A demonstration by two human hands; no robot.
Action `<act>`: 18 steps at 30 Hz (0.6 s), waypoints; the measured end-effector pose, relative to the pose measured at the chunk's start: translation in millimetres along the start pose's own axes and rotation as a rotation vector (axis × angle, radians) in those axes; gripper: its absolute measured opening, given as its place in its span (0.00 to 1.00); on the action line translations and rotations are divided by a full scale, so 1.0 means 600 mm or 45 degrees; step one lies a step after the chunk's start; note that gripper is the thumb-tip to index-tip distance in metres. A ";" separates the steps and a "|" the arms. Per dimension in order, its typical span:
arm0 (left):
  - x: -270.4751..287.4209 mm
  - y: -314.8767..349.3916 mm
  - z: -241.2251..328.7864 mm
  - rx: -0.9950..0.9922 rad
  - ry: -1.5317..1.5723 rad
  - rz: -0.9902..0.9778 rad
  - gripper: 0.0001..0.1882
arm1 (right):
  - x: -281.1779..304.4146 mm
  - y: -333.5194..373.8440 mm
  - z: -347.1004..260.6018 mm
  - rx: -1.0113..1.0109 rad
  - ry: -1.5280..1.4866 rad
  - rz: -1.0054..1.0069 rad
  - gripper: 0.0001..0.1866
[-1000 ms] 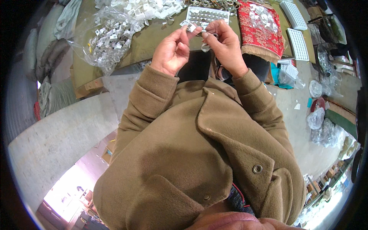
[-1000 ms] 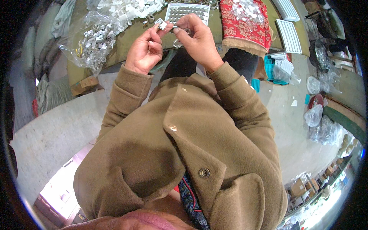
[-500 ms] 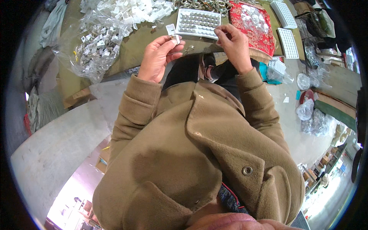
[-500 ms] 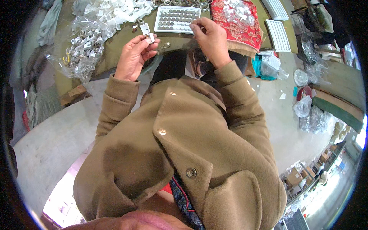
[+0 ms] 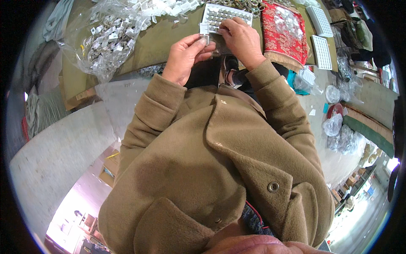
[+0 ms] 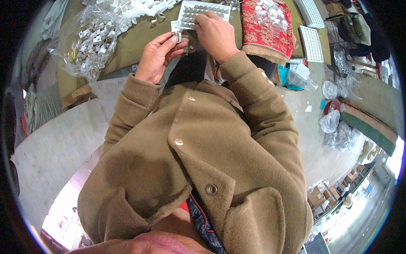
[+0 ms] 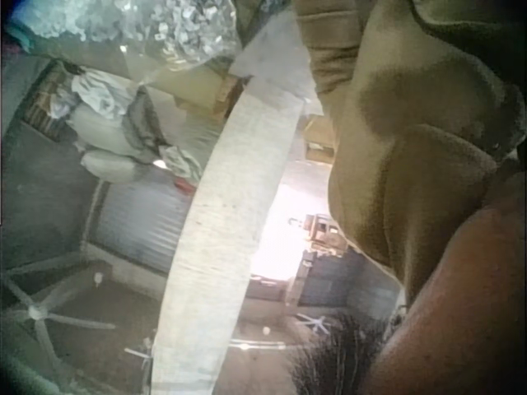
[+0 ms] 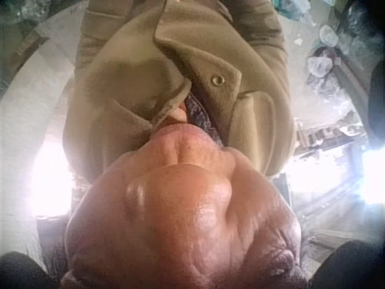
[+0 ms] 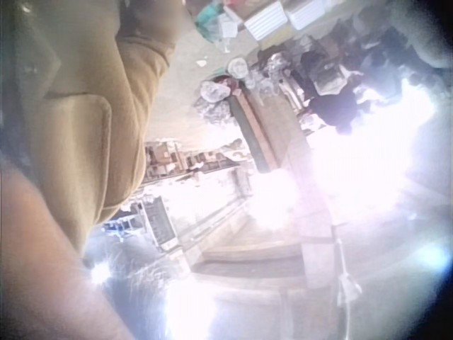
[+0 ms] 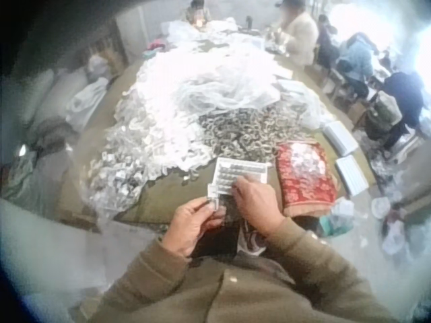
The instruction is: The person unpacks small white plastic LED modules from a bag and repeatedly inserts metal keyring-style clips into the modules, testing each by pressing a button to light a blue LED. The person places the assembled units on a red cloth on the table.
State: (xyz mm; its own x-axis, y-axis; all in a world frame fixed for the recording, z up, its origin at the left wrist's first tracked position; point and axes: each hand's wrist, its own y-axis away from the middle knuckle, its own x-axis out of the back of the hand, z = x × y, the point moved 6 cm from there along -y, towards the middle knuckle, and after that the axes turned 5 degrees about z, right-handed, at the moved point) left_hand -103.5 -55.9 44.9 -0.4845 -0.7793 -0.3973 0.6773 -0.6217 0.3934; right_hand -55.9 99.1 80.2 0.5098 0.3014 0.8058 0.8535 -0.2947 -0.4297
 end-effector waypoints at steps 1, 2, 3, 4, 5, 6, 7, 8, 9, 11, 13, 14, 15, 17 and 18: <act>0.000 -0.001 0.002 -0.011 0.031 -0.007 0.14 | 0.000 0.001 0.001 -0.002 0.024 -0.014 0.07; 0.001 -0.002 0.004 -0.017 0.069 -0.015 0.15 | 0.000 0.001 0.002 -0.011 0.028 -0.018 0.07; 0.002 -0.002 0.006 -0.021 0.067 -0.020 0.15 | 0.001 0.001 0.004 -0.018 0.031 -0.021 0.07; 0.003 -0.001 0.008 -0.021 0.072 -0.025 0.15 | 0.002 0.000 0.005 -0.016 0.031 -0.022 0.07; 0.006 -0.001 0.008 -0.010 0.080 -0.010 0.15 | 0.003 -0.001 0.008 -0.036 0.032 -0.015 0.07; 0.005 0.000 0.010 -0.023 0.069 -0.023 0.15 | 0.005 -0.004 0.011 -0.048 0.030 -0.006 0.07; 0.006 0.001 0.011 -0.025 0.061 -0.016 0.15 | 0.005 -0.006 0.015 -0.075 0.034 -0.008 0.07; 0.007 0.002 0.011 -0.019 0.060 0.008 0.15 | 0.005 -0.007 0.011 -0.032 -0.071 0.009 0.07; 0.006 0.002 0.012 -0.031 0.055 -0.002 0.15 | 0.005 -0.007 0.008 -0.005 -0.171 0.014 0.07; 0.003 0.002 0.012 -0.049 0.075 0.000 0.15 | 0.001 -0.007 0.003 0.038 -0.258 0.008 0.07; 0.002 0.002 0.012 -0.069 0.062 0.018 0.15 | -0.004 -0.004 -0.002 0.089 -0.230 0.001 0.07; 0.002 0.001 0.013 -0.086 0.076 0.023 0.15 | -0.007 -0.003 -0.001 0.088 -0.213 -0.019 0.07; 0.001 0.001 0.013 -0.092 0.047 0.026 0.15 | -0.009 -0.004 -0.002 0.106 -0.199 -0.026 0.07; 0.002 0.002 0.013 -0.094 0.015 0.058 0.16 | -0.012 -0.008 -0.001 0.146 -0.173 -0.053 0.07; 0.001 0.002 0.013 -0.094 0.019 0.053 0.16 | -0.013 -0.010 0.000 0.165 -0.160 -0.071 0.08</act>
State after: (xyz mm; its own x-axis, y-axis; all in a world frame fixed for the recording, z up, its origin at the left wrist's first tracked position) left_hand -107.4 -57.7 51.7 -0.4474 -0.8027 -0.3944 0.7357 -0.5811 0.3480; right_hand -65.0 98.7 76.8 0.4636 0.4271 0.7763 0.8836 -0.1574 -0.4411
